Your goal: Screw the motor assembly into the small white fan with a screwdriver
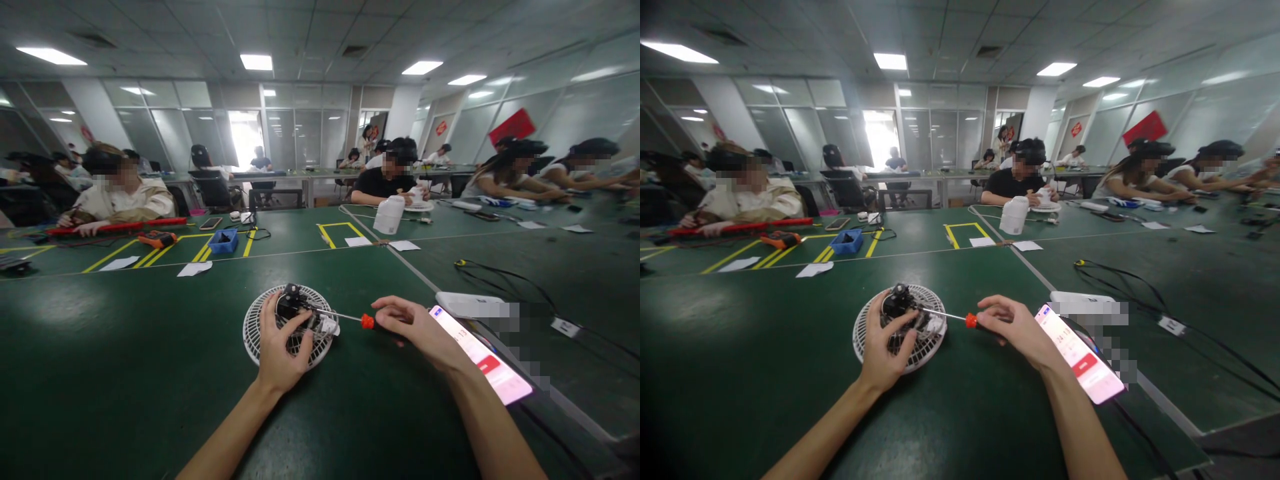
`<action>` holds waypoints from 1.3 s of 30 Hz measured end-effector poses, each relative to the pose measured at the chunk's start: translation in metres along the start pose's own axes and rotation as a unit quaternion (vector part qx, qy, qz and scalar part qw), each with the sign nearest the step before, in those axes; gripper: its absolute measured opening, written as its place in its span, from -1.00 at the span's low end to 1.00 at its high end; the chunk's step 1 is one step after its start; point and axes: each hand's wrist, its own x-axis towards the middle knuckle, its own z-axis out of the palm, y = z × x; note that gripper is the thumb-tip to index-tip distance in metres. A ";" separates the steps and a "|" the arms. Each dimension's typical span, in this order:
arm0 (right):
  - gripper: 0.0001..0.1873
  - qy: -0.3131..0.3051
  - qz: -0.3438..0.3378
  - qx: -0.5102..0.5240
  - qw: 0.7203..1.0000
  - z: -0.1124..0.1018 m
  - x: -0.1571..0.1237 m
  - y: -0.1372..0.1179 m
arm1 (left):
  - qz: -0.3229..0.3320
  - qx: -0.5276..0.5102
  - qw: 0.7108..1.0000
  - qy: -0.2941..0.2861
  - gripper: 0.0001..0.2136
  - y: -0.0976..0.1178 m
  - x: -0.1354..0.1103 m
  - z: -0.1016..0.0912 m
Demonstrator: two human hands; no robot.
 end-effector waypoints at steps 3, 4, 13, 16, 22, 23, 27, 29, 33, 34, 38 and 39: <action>-0.47 -0.033 0.068 0.020 0.997 0.003 0.000 0.001 | -0.003 -0.001 1.000 0.003 -0.75 0.001 0.000 0.000; -0.48 -0.041 0.084 0.017 0.995 0.003 0.000 0.001 | -0.004 0.000 1.000 0.003 -0.75 0.001 0.000 0.000; -0.43 -0.004 0.031 0.012 0.999 -0.002 0.000 -0.001 | 0.000 0.007 1.000 0.001 -0.75 -0.001 -0.001 0.002; -0.48 0.013 0.008 0.020 1.000 -0.004 0.000 -0.002 | 0.000 0.008 1.000 0.004 -0.74 0.000 -0.001 0.002; -0.52 -0.008 0.005 0.021 1.000 -0.001 0.000 0.001 | -0.001 0.011 1.000 0.004 -0.78 0.001 0.000 0.002; -0.54 -0.022 0.026 0.029 0.999 0.000 0.000 0.001 | -0.003 0.010 1.000 0.005 -0.79 0.001 0.000 0.002; -0.56 -0.036 0.062 0.028 0.997 0.001 -0.001 0.000 | 0.000 0.007 1.000 0.003 -0.80 0.000 -0.001 0.003; -0.55 -0.031 0.052 0.027 0.998 -0.001 -0.001 -0.001 | 0.003 0.009 1.000 0.002 -0.80 0.000 -0.001 0.003; -0.50 -0.011 0.033 0.035 0.999 -0.003 -0.002 -0.002 | 0.003 0.005 1.000 0.012 -0.81 0.000 0.000 0.003; -0.50 -0.003 0.026 0.037 0.999 -0.003 -0.002 -0.002 | 0.002 0.003 1.000 0.012 -0.81 0.000 0.000 0.002; -0.55 0.015 -0.016 0.030 0.999 -0.005 -0.003 -0.002 | -0.001 -0.003 1.000 0.010 -0.82 -0.001 0.000 0.003; -0.56 0.017 -0.027 0.022 0.999 -0.004 -0.003 -0.003 | -0.001 -0.003 1.000 0.010 -0.82 -0.001 0.000 0.003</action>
